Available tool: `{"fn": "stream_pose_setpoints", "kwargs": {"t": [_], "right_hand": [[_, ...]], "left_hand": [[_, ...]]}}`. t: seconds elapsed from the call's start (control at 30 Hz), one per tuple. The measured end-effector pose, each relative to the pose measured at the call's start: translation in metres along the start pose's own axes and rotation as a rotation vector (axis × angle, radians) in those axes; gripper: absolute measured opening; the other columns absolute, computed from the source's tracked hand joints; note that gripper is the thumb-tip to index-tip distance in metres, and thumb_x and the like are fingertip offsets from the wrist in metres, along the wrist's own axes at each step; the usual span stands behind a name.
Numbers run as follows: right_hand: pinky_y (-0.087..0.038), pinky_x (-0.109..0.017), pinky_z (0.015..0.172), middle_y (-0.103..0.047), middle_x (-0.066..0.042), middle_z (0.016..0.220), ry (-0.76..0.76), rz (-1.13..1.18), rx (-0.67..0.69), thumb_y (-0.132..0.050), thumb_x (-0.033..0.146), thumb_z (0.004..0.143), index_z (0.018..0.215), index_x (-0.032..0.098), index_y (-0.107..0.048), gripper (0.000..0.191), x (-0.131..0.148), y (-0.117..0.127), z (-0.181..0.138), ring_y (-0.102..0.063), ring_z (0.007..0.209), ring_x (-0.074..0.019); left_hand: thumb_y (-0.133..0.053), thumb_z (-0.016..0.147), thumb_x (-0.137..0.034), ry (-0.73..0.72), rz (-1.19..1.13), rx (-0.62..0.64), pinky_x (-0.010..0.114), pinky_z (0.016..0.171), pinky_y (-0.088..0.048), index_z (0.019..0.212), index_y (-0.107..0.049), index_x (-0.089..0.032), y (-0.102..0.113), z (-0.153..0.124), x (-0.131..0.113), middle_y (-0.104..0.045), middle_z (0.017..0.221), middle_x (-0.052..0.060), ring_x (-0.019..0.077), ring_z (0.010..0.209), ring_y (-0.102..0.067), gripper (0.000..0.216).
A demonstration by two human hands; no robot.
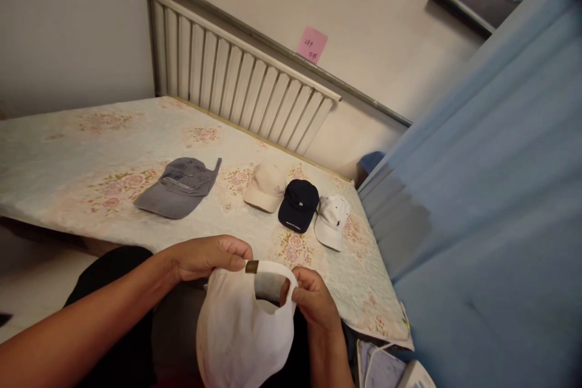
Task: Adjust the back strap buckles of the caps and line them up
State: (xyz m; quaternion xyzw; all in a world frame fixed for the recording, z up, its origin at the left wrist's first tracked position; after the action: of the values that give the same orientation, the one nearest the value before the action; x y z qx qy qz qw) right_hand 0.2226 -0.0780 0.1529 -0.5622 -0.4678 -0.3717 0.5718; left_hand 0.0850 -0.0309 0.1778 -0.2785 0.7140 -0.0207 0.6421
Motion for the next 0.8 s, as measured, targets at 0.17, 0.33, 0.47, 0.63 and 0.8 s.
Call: {"fn": "stream_pose_setpoints", "kwargs": {"t": [0.17,0.33,0.47,0.63,0.8], "right_hand": [[-0.036,-0.02,0.048,-0.068,-0.001,0.058,-0.015,-0.006,0.025,-0.083,0.04,0.056,0.069,0.015,-0.064,0.033,-0.003,-0.001,0.002,-0.055,0.048,-0.0113],[-0.037,-0.02,0.047,-0.067,0.0,0.055,-0.018,0.002,0.017,-0.081,0.042,0.059,0.067,0.015,-0.063,0.033,-0.003,-0.003,0.003,-0.054,0.045,-0.0104],[-0.035,-0.02,0.045,-0.066,-0.001,0.054,-0.014,0.005,-0.006,-0.079,0.045,0.062,0.067,0.015,-0.063,0.034,-0.006,0.0,0.004,-0.053,0.043,-0.0102],[-0.036,-0.02,0.045,-0.064,0.001,0.053,-0.009,0.03,-0.015,-0.081,0.045,0.059,0.068,0.015,-0.064,0.036,-0.01,0.004,0.006,-0.053,0.043,-0.0101],[-0.038,-0.02,0.047,-0.065,0.0,0.055,0.006,0.088,-0.022,-0.082,0.042,0.059,0.07,0.015,-0.065,0.034,-0.017,0.008,0.008,-0.054,0.045,-0.0104]], "left_hand": [[-0.069,0.074,-0.035,0.013,0.042,0.016,0.022,0.054,-0.037,0.08,-0.067,-0.017,0.0,0.001,0.004,-0.063,0.069,0.001,0.0119,0.056,-0.051,0.02],[-0.071,0.071,-0.035,0.052,0.192,0.068,0.021,0.054,-0.037,0.078,-0.067,-0.017,-0.003,0.002,0.009,-0.059,0.068,0.001,0.0128,0.06,-0.049,0.019],[-0.07,0.072,-0.036,0.053,0.189,0.069,0.021,0.053,-0.037,0.078,-0.068,-0.017,-0.005,0.003,0.008,-0.059,0.067,0.001,0.013,0.059,-0.049,0.02],[-0.071,0.071,-0.037,0.059,0.066,0.055,0.022,0.054,-0.038,0.079,-0.067,-0.016,-0.008,0.003,0.007,-0.062,0.069,0.002,0.0126,0.058,-0.051,0.022],[-0.072,0.071,-0.036,0.066,-0.031,0.055,0.022,0.055,-0.039,0.08,-0.067,-0.015,-0.014,0.005,0.001,-0.064,0.071,0.003,0.0117,0.057,-0.054,0.023]]}}
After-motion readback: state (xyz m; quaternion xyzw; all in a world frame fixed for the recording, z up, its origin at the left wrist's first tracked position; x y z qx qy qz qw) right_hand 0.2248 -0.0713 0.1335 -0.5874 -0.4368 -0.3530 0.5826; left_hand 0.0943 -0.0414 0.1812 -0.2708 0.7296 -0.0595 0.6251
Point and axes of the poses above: each hand's wrist, its own z-axis towards the middle knuckle, its own y-axis out of the back of the hand, x = y × z, the point moved 10 cm from there along z, towards the middle knuckle
